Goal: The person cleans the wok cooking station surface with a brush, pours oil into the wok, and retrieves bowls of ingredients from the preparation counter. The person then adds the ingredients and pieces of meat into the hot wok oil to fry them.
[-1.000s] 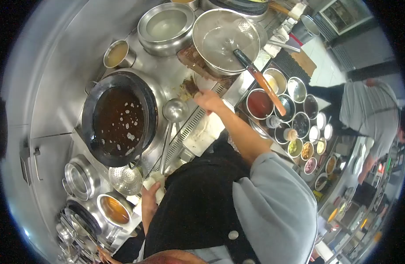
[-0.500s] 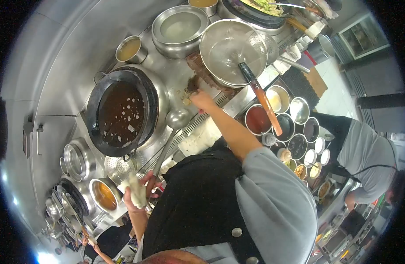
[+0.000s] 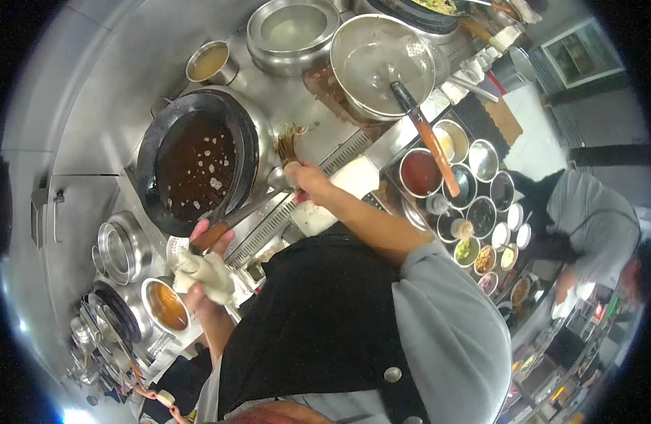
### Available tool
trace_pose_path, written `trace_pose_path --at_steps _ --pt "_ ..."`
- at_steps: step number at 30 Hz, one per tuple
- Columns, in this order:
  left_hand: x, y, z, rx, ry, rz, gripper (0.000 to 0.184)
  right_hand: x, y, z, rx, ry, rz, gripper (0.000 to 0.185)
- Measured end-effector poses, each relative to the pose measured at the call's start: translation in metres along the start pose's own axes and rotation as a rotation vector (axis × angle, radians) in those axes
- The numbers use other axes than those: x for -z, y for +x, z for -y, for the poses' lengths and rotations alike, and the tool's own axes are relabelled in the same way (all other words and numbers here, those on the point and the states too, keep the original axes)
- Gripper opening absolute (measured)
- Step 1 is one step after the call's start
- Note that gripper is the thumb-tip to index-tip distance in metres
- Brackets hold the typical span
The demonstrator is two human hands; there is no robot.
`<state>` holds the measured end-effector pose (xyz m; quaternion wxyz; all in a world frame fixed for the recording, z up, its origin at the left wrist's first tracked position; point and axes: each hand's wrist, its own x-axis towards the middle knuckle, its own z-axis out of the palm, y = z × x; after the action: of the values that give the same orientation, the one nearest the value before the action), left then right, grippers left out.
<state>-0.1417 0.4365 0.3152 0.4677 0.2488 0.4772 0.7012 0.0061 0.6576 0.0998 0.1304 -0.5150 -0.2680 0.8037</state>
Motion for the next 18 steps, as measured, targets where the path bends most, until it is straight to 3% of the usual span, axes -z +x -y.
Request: trace_pose_path --at_steps 3,4,5,7,8,10,13,15,17,18 --pt "0.018 -0.002 0.004 -0.051 0.172 0.029 0.103 0.028 -0.029 0.0 0.186 -0.097 -0.168 0.056" --pt "0.018 -0.002 -0.005 -0.059 0.338 0.04 0.076 0.045 -0.016 -0.001 0.239 -0.098 -0.26 0.056" --pt "0.025 -0.001 -0.003 -0.06 0.334 0.041 0.076 0.061 0.007 -0.006 0.283 -0.092 -0.352 0.056" --pt "0.035 0.007 0.004 -0.394 0.876 0.075 0.052 0.062 0.033 0.005 0.225 -0.057 -0.4 0.062" --pt "0.033 0.011 0.001 -0.457 0.902 0.088 0.036 0.051 0.04 0.009 0.187 -0.144 -0.31 0.063" --pt "0.035 0.016 0.005 -0.504 0.945 0.047 0.037 0.032 0.045 0.01 0.142 -0.31 -0.131 0.067" --pt "0.033 0.019 0.004 -0.537 0.984 -0.016 0.036 0.013 -0.016 0.012 0.187 -0.25 -0.176 0.065" --pt "0.037 0.022 0.005 -0.508 0.946 -0.038 0.036 0.025 -0.02 -0.008 0.244 -0.141 -0.244 0.055" --pt "0.041 0.024 0.006 -0.494 0.972 -0.04 0.036 0.029 -0.019 -0.031 0.098 0.208 -0.498 0.052" --pt "0.04 0.026 0.005 -0.525 1.019 -0.045 0.036 0.031 -0.006 -0.041 0.109 0.214 -0.355 0.048"
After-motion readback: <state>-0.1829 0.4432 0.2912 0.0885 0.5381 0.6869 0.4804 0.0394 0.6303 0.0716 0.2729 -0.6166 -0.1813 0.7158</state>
